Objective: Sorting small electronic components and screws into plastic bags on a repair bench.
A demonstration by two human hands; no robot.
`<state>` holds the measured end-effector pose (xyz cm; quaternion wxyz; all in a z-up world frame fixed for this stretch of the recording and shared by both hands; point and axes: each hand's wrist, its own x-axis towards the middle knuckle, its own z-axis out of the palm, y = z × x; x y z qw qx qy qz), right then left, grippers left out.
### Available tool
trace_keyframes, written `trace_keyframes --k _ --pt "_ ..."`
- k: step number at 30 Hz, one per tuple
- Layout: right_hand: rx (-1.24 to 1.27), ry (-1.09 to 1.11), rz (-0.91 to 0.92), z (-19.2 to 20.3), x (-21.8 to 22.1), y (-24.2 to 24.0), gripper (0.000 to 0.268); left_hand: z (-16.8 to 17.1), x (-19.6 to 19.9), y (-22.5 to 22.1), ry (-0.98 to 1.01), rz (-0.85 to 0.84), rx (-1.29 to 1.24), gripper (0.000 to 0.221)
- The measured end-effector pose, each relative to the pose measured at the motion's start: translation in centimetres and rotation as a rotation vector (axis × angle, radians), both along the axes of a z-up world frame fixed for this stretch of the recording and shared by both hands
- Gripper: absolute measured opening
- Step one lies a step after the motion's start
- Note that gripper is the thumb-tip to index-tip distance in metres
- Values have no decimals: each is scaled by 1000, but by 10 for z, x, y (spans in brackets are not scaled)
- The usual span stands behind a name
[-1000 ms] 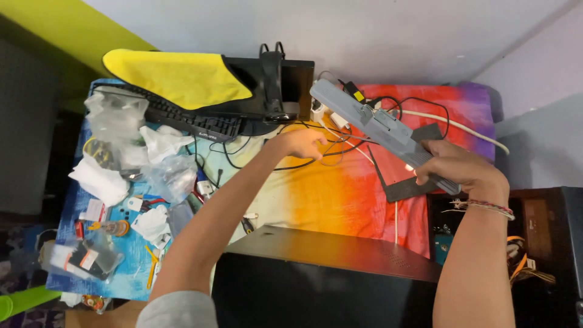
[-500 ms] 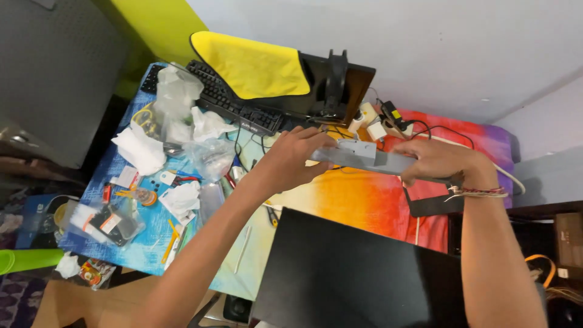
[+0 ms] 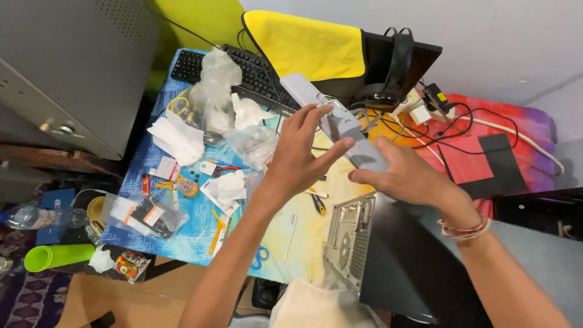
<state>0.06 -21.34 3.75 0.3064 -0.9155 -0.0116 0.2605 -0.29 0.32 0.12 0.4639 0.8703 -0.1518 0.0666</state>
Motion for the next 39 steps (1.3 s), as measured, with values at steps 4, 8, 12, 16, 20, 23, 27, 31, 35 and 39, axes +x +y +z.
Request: trace_keyframes --k 4,8,12,16,20,23,27,31,35,39 --pt "-1 -59 -10 -4 -22 59 64 -19 -11 7 -106 148 -248 69" --pt "-55 -187 131 -21 -26 94 79 -38 -9 20 -44 261 -467 78" --pt "-60 -421 388 -38 -38 101 90 -46 -9 44 23 327 -585 88" --pt "155 -224 398 -20 -19 99 55 -59 -7 59 25 324 -593 81" --pt "180 -278 243 -30 -1 87 22 -64 -11 66 66 265 -607 77" --pt "186 -281 204 -74 11 69 16 -68 -15 71 93 248 -585 77" --pt "213 -253 263 -94 13 62 14 -73 -22 73 110 258 -553 73" --pt "402 -128 164 -62 8 75 26 -67 -16 56 75 256 -551 70" --pt "363 -49 193 -43 7 81 61 -60 -5 28 68 218 -654 67" --pt "359 -104 102 -52 29 73 75 -61 10 14 39 70 -876 64"
